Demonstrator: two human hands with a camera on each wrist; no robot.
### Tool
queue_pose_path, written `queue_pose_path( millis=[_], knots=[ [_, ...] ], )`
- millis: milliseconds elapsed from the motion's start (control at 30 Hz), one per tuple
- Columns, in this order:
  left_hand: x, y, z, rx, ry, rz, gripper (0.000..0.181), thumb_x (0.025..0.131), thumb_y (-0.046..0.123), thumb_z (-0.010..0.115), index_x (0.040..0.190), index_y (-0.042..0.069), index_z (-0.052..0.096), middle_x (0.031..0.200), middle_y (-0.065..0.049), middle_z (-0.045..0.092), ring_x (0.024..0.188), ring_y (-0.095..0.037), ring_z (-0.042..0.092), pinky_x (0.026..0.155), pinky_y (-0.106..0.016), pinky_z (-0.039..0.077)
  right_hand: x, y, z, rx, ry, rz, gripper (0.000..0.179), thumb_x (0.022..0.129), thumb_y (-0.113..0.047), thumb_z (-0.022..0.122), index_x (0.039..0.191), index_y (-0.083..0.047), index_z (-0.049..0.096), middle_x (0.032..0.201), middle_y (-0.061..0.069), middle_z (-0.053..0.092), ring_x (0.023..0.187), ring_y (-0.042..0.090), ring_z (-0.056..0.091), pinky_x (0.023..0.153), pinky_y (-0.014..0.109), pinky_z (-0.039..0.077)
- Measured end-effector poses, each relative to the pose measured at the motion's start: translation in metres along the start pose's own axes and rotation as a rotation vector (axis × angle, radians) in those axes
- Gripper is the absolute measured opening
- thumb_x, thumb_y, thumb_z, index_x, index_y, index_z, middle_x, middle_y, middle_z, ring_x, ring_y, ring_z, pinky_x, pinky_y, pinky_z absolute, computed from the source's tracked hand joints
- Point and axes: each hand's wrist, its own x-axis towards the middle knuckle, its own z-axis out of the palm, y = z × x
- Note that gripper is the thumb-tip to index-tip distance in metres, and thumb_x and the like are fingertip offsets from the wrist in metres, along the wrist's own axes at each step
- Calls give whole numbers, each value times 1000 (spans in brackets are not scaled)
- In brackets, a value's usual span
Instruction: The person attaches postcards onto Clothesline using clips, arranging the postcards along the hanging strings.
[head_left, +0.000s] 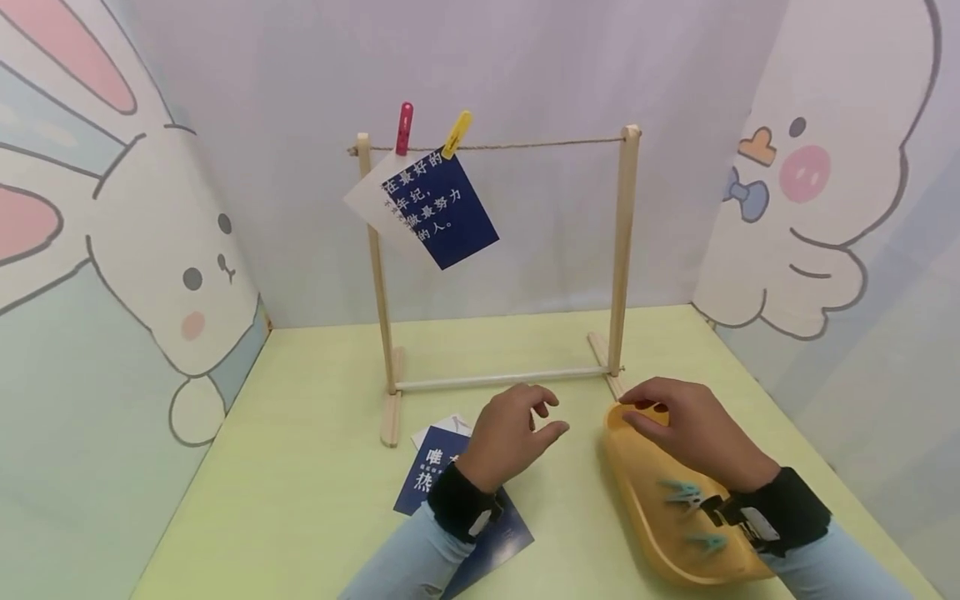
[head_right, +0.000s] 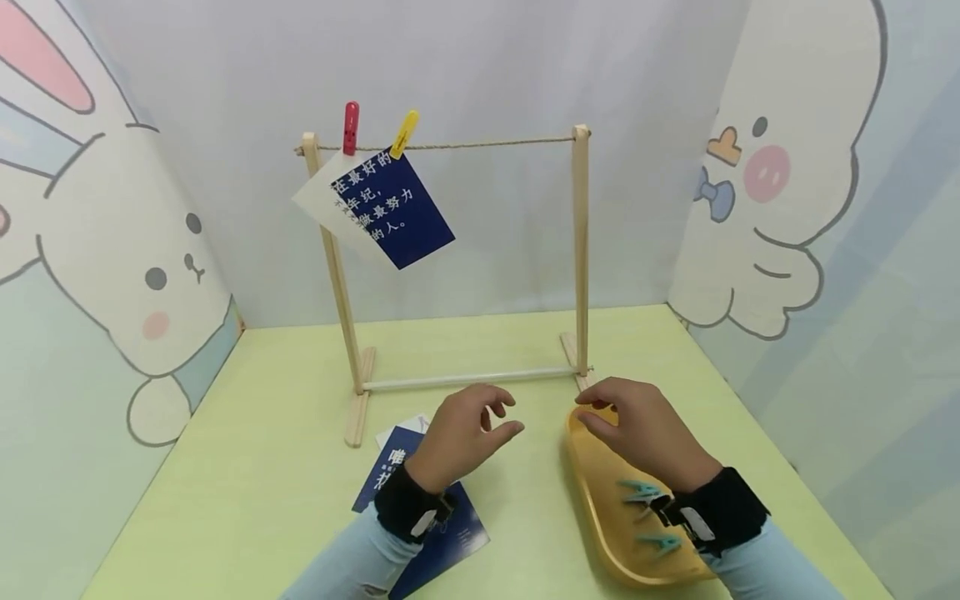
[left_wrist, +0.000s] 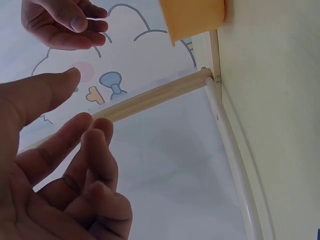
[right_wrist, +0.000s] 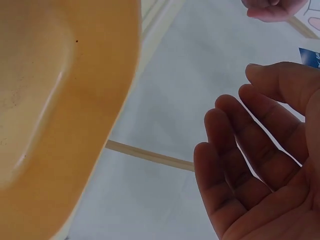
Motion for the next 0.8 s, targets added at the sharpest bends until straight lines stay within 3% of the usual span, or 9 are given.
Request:
queue_pose_path(
  millis=[200, 433, 800],
  knots=[
    [1, 8, 13, -7, -63, 52, 29, 93, 34, 78, 118, 20, 73, 105, 6, 71, 90, -9, 68, 75, -18, 50, -11, 8, 1, -24, -12, 4, 18, 88, -14, 83, 104, -21, 79, 103, -10, 76, 92, 16, 71, 79, 43, 60],
    [0, 15, 28, 32, -111, 87, 30, 94, 35, 76, 121, 22, 73, 118, 5, 70, 100, -8, 67, 82, -18, 52, -21, 17, 5, -69, -46, 51, 22, 85, -13, 85, 104, -19, 78, 103, -7, 76, 90, 17, 71, 77, 40, 60],
    [-6, 21, 47, 149, -115, 221, 36, 92, 38, 78, 124, 23, 71, 116, 6, 67, 106, -6, 64, 92, -17, 51, -33, 24, 14, -98, -46, 50, 24, 82, -11, 86, 102, -19, 76, 101, -7, 75, 89, 17, 71, 74, 35, 59]
  ],
)
